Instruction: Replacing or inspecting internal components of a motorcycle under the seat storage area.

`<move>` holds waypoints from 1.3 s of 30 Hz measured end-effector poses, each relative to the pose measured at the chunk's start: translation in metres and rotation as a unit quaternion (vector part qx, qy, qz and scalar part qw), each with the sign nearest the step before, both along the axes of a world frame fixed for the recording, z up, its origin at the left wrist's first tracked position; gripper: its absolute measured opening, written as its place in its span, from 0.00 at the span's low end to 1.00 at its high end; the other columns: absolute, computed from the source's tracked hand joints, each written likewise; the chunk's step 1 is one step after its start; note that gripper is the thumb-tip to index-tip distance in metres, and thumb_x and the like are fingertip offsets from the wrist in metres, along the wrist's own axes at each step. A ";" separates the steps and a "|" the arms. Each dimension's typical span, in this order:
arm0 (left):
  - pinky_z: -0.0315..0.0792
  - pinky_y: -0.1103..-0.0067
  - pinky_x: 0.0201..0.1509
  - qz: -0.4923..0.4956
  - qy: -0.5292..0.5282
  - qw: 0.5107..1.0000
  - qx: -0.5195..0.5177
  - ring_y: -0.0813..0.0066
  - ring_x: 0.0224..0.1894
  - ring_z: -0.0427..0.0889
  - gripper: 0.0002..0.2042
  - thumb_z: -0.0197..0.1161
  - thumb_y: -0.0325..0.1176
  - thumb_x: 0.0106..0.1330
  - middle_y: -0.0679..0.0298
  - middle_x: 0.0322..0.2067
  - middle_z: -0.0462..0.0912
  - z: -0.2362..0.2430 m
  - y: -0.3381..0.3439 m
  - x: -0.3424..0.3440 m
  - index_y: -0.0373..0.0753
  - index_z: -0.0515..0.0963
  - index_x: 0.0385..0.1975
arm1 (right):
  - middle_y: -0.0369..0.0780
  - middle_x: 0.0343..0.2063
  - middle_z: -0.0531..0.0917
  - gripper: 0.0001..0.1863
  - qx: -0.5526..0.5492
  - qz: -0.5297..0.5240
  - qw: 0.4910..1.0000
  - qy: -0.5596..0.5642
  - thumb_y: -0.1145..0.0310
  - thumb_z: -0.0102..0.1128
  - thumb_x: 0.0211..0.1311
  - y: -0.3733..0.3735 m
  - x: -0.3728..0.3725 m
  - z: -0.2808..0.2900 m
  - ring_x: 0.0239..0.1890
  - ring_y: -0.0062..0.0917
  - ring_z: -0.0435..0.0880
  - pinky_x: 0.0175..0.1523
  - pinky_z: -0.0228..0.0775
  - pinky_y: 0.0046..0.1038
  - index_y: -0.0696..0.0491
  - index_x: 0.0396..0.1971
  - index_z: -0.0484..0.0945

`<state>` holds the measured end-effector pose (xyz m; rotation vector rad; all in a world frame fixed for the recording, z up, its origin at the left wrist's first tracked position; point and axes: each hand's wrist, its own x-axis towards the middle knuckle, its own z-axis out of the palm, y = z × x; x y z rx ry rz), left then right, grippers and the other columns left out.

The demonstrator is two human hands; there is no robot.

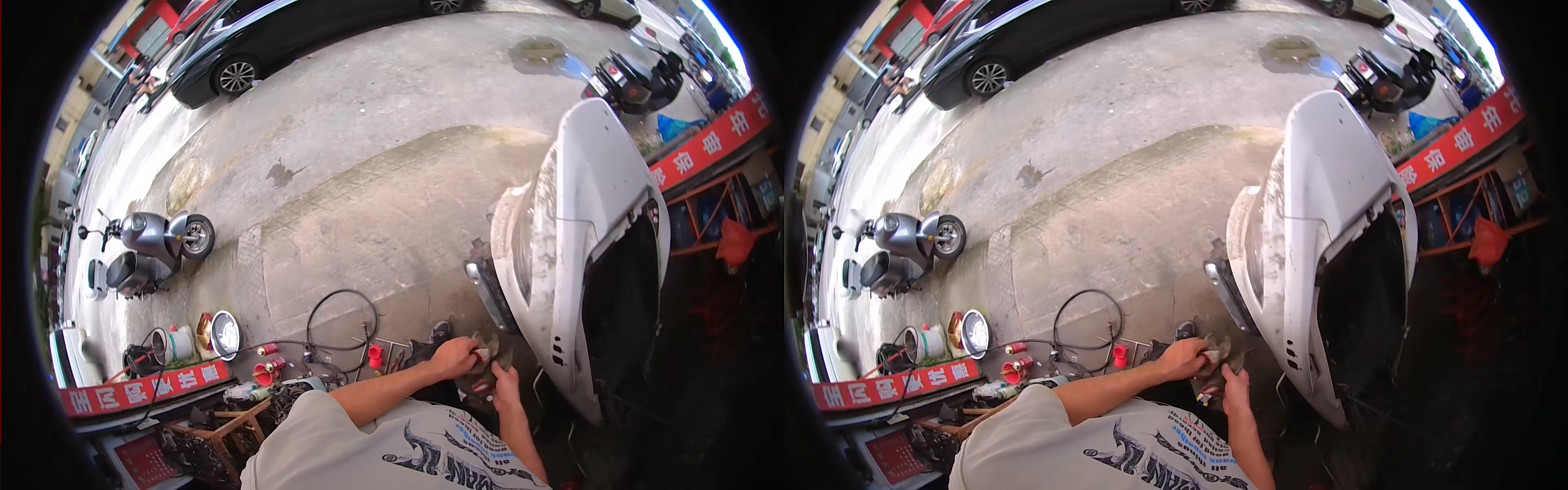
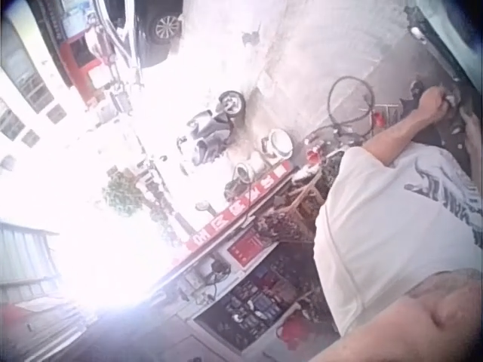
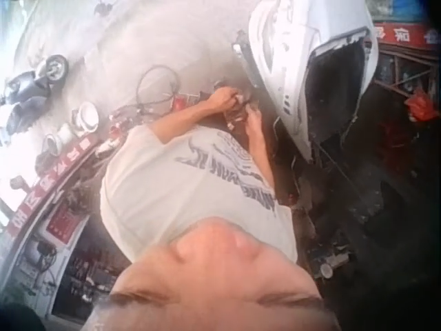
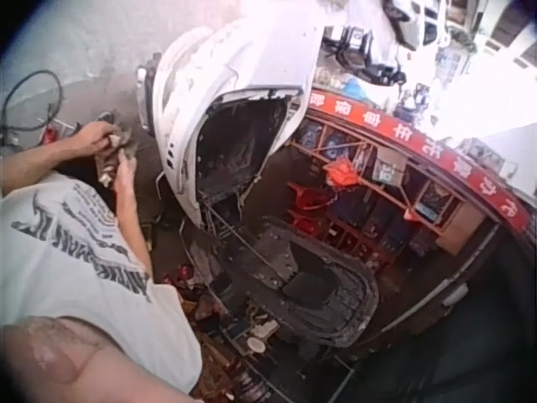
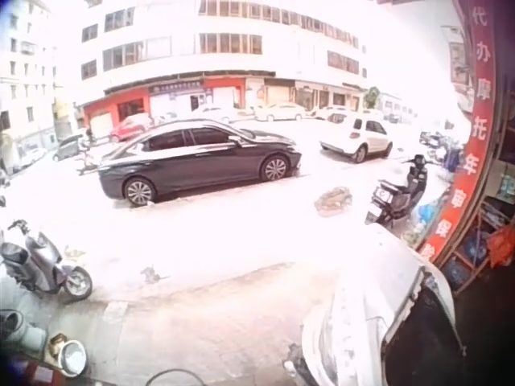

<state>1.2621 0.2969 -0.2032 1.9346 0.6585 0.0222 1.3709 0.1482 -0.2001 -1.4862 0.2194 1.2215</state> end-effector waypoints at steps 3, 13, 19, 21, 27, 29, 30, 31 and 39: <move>0.71 0.62 0.42 0.110 0.020 0.991 -0.076 0.46 0.38 0.78 0.11 0.54 0.36 0.58 0.46 0.32 0.79 0.020 0.042 -0.008 0.35 0.74 0.34 | 0.37 0.43 0.80 0.16 0.039 0.106 0.993 -0.037 0.73 0.54 0.62 0.080 0.004 0.018 0.43 0.23 0.79 0.48 0.71 0.26 0.58 0.50 0.74; 0.72 0.66 0.39 0.424 -0.039 0.899 -0.100 0.46 0.37 0.80 0.11 0.54 0.35 0.63 0.46 0.31 0.79 0.042 0.152 -0.084 0.35 0.71 0.39 | 0.38 0.38 0.80 0.13 0.072 0.383 0.911 -0.136 0.72 0.53 0.63 0.283 -0.037 0.025 0.38 0.22 0.80 0.40 0.73 0.25 0.58 0.47 0.71; 0.71 0.66 0.42 0.503 -0.037 0.861 -0.065 0.47 0.41 0.79 0.13 0.55 0.35 0.62 0.45 0.37 0.78 0.032 0.236 -0.112 0.36 0.67 0.43 | 0.36 0.40 0.79 0.14 0.133 0.452 0.880 0.063 0.67 0.53 0.66 0.398 -0.074 0.019 0.41 0.20 0.77 0.46 0.69 0.22 0.58 0.48 0.72; 0.70 0.61 0.42 0.528 -0.054 0.847 -0.031 0.43 0.40 0.77 0.14 0.55 0.34 0.61 0.43 0.34 0.78 0.018 0.277 -0.118 0.34 0.66 0.42 | 0.38 0.42 0.79 0.16 0.144 0.495 0.851 0.098 0.67 0.57 0.63 0.451 -0.078 0.023 0.43 0.20 0.77 0.50 0.68 0.23 0.58 0.48 0.71; 0.71 0.64 0.45 0.532 -0.021 0.845 -0.055 0.47 0.44 0.77 0.15 0.59 0.30 0.57 0.44 0.38 0.77 -0.017 0.430 -0.147 0.35 0.67 0.43 | 0.40 0.37 0.79 0.18 0.169 0.616 0.768 0.055 0.78 0.58 0.54 0.621 -0.106 -0.006 0.36 0.26 0.81 0.41 0.77 0.28 0.58 0.46 0.70; 0.71 0.64 0.44 0.557 -0.045 0.829 -0.022 0.47 0.44 0.77 0.16 0.59 0.30 0.57 0.44 0.38 0.77 -0.004 0.459 -0.165 0.35 0.68 0.44 | 0.41 0.36 0.79 0.18 0.158 0.616 0.768 0.078 0.80 0.55 0.52 0.662 -0.126 0.005 0.34 0.28 0.82 0.37 0.78 0.30 0.58 0.45 0.70; 0.72 0.64 0.44 0.571 -0.077 0.817 0.004 0.48 0.44 0.78 0.16 0.58 0.29 0.57 0.45 0.38 0.77 0.005 0.474 -0.171 0.35 0.69 0.45 | 0.41 0.35 0.79 0.17 0.161 0.602 0.779 0.073 0.80 0.54 0.52 0.680 -0.136 0.001 0.32 0.28 0.82 0.36 0.78 0.28 0.59 0.45 0.70; 0.72 0.64 0.44 0.579 -0.078 0.811 0.009 0.48 0.44 0.78 0.16 0.58 0.29 0.57 0.45 0.38 0.77 0.009 0.490 -0.177 0.35 0.69 0.45 | 0.42 0.34 0.79 0.17 0.161 0.590 0.788 0.068 0.81 0.54 0.51 0.696 -0.146 -0.009 0.30 0.28 0.82 0.34 0.78 0.27 0.60 0.44 0.70; 0.71 0.67 0.50 0.594 0.002 0.804 0.016 0.53 0.48 0.76 0.18 0.59 0.29 0.57 0.49 0.44 0.75 -0.037 0.640 -0.237 0.33 0.68 0.47 | 0.45 0.29 0.78 0.13 0.098 0.584 0.806 -0.009 0.79 0.48 0.55 0.855 -0.210 -0.050 0.21 0.30 0.80 0.18 0.73 0.30 0.61 0.42 0.69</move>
